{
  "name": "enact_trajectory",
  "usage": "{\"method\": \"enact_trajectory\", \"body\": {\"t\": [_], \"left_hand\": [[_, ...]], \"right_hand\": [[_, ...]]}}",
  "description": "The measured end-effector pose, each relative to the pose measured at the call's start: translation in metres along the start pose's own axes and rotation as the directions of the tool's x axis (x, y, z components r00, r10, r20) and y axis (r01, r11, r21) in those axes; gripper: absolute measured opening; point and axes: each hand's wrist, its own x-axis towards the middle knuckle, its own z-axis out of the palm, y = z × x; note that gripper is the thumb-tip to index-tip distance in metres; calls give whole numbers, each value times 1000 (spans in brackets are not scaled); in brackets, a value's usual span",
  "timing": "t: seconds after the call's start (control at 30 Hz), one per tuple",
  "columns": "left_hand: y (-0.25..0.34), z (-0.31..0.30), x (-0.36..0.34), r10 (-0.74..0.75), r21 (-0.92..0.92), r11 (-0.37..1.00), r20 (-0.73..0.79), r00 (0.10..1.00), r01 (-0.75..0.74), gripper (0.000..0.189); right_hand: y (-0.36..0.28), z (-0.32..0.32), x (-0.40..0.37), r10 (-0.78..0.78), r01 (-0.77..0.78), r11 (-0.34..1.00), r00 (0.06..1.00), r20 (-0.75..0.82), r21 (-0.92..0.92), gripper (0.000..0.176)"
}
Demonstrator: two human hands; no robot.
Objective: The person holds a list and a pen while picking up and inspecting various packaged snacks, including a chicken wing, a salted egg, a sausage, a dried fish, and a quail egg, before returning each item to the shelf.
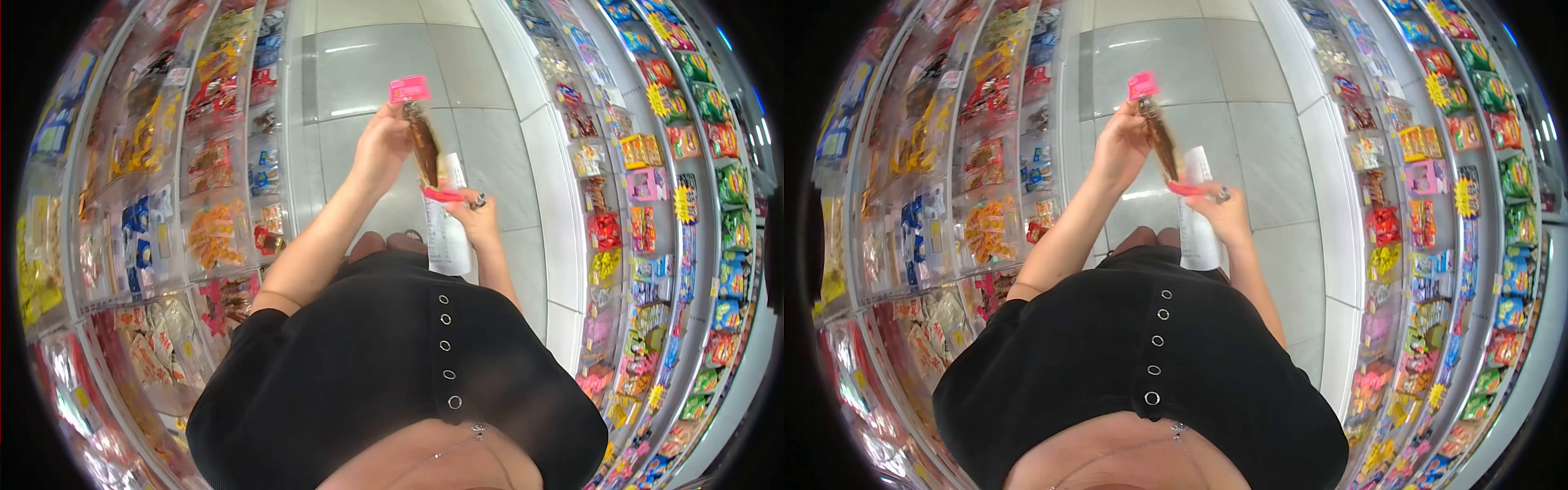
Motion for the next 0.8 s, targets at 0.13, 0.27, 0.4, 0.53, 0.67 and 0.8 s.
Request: {"method": "enact_trajectory", "body": {"t": [0.13, 0.27, 0.4, 0.53, 0.67, 0.8], "left_hand": [[8, -24, 5, -38, -551, 803, 337, 941, 229, 45], [13, -30, -5, -14, -596, 752, 414, 910, 282, 52], [17, -36, -18, 44, -587, 773, 427, 903, 239, 61], [22, -46, -29, 52, -651, 733, 343, 938, 198, 61], [30, -64, -38, 40, -502, 864, 137, 990, 35, 57], [42, -62, -56, 114, -316, 943, -2, 994, -109, 63]], "right_hand": [[3, 5, 10, -38, 26, 997, 986, 162, 79, 33], [-9, 32, 17, -47, 60, 997, 974, 223, -49, 33], [-14, 55, 22, 103, -97, 995, 947, 304, -33, 27], [-19, 72, 24, 165, -188, 982, 919, 359, 30, 21], [-23, 79, 26, 182, -206, 978, 915, 361, 30, 16], [-20, 85, 31, 156, -181, 983, 914, 374, 33, 15]]}}
